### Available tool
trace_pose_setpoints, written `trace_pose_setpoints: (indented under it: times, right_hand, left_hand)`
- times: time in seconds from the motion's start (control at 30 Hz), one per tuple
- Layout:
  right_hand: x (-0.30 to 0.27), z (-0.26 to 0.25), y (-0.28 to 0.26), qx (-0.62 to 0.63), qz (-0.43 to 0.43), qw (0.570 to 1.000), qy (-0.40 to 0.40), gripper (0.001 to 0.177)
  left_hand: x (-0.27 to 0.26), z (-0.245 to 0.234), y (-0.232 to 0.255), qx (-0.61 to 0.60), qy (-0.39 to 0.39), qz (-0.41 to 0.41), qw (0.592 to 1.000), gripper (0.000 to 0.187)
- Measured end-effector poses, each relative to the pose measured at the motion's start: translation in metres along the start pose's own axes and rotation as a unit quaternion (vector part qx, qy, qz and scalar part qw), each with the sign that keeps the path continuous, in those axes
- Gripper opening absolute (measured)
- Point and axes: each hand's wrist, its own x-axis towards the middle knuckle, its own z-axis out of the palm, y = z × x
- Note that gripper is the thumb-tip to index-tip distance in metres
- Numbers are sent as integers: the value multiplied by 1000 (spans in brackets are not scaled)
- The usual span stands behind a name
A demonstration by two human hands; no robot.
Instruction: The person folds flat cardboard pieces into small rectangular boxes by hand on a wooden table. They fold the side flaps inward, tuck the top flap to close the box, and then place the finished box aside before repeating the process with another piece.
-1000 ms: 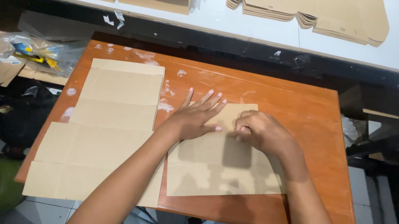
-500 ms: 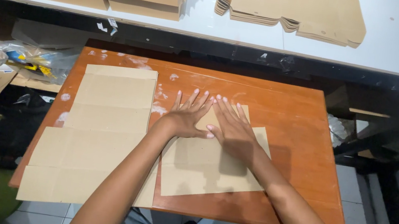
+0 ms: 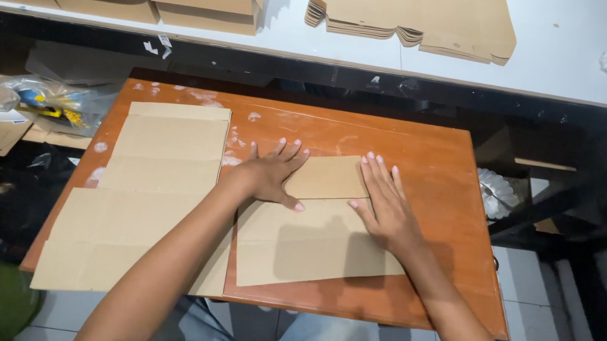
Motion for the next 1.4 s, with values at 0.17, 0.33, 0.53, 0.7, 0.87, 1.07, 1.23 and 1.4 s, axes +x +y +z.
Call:
trace_pose_setpoints:
  times: [0.17,0.33,0.53,0.7,0.87,1.07,1.23,1.4]
  right_hand:
    - [-53,-2,-37,-134,-160,977,51,78]
    - [-116,33,-64,-73,-221,972,-31,82]
    - [-154,54,-110,-221,-147,958,112,115]
    - [-156,70,-134,-310,-118,928,169,161]
    - [-152,89,-142,-324,-85,931,148,145]
    - [-129,69,-143,-107,-42,993,2,102]
    - [-89,19,-152,39,80,963,-255,84]
    - [-65,9,-135,-51,-1,957,-284,95]
  left_hand:
    - [-41,-26,4,-78,48,9,996,61]
    - [-46,-40,9,-38,257,-21,965,29]
    - [-10,17,23,-79,337,174,922,23]
    - [42,54,0,83,343,69,933,42]
    - [43,39,-13,30,385,62,920,30]
    - [-123,54,29,-152,401,7,903,49]
    - [-213,150,48,-323,332,-133,876,53]
    - [-213,159,59,-346,369,-95,857,56]
